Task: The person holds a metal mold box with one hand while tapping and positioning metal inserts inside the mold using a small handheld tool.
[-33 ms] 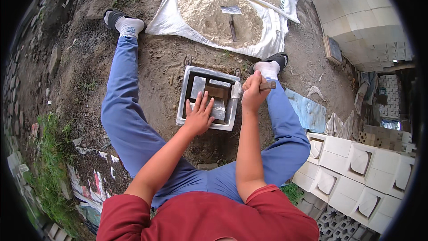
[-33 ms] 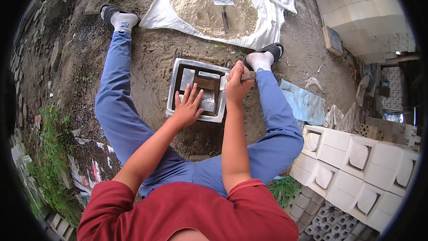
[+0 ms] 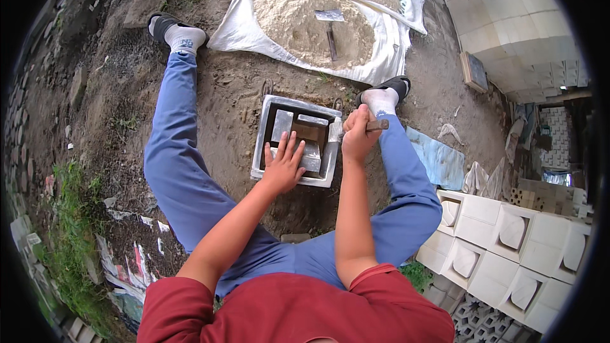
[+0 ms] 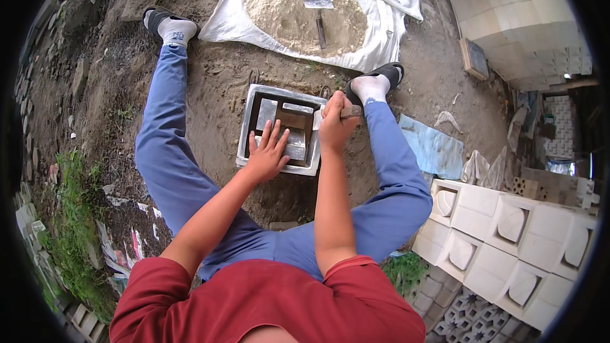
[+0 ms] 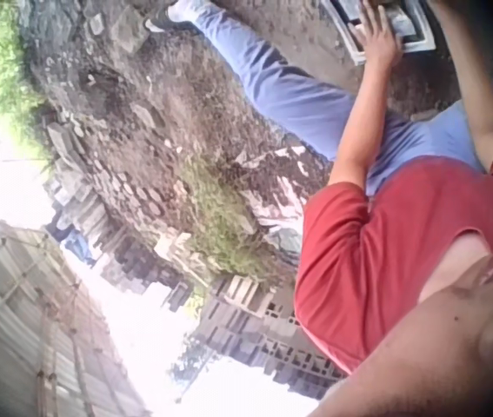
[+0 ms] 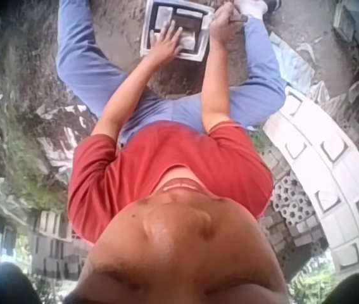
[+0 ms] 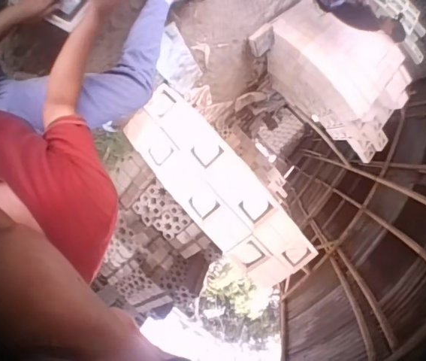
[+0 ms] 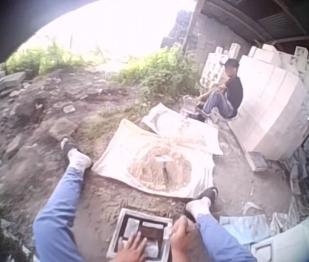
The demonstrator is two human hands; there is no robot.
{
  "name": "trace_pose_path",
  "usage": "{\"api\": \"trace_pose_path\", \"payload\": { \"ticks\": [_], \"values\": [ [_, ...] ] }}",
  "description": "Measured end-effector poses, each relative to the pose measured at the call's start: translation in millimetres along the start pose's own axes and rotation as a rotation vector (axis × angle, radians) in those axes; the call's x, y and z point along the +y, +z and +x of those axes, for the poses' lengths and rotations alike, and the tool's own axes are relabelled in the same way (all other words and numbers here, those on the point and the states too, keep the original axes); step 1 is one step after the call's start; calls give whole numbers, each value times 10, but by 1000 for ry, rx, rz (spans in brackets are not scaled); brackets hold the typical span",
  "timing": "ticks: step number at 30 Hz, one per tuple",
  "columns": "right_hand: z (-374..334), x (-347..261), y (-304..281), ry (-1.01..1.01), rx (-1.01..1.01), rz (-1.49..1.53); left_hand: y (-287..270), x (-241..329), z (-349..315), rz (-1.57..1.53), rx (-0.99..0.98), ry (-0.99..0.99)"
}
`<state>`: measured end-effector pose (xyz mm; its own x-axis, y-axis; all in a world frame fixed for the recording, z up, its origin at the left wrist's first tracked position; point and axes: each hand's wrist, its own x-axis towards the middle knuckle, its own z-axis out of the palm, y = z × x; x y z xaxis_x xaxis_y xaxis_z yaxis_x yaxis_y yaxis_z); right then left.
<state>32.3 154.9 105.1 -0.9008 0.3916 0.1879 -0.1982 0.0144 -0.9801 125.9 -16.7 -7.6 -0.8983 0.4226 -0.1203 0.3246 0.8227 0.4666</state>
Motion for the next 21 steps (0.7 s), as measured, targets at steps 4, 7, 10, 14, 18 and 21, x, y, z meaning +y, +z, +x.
{"api": "trace_pose_path", "payload": {
  "ticks": [4, 7, 10, 14, 18, 21],
  "values": [
    [-95, 1030, -239, -49, 58, -222, 27, 46, 52, 18, 75, 65],
    [-52, 965, -117, 38, 44, -133, 2, 36, -15, 27, 25, 28],
    [-55, 853, -96, 21, 14, -119, -7, 24, 5, 29, 55, 32],
    [-120, 737, -340, 13, -42, -85, -20, 82, 12, 26, 113, 56],
    [-141, 2, -181, 17, 67, 145, -106, 59, -36, -124, 123, 3],
    [-143, -280, -150, -41, 104, 269, -125, 47, -15, -210, 202, -25]
  ]
}}
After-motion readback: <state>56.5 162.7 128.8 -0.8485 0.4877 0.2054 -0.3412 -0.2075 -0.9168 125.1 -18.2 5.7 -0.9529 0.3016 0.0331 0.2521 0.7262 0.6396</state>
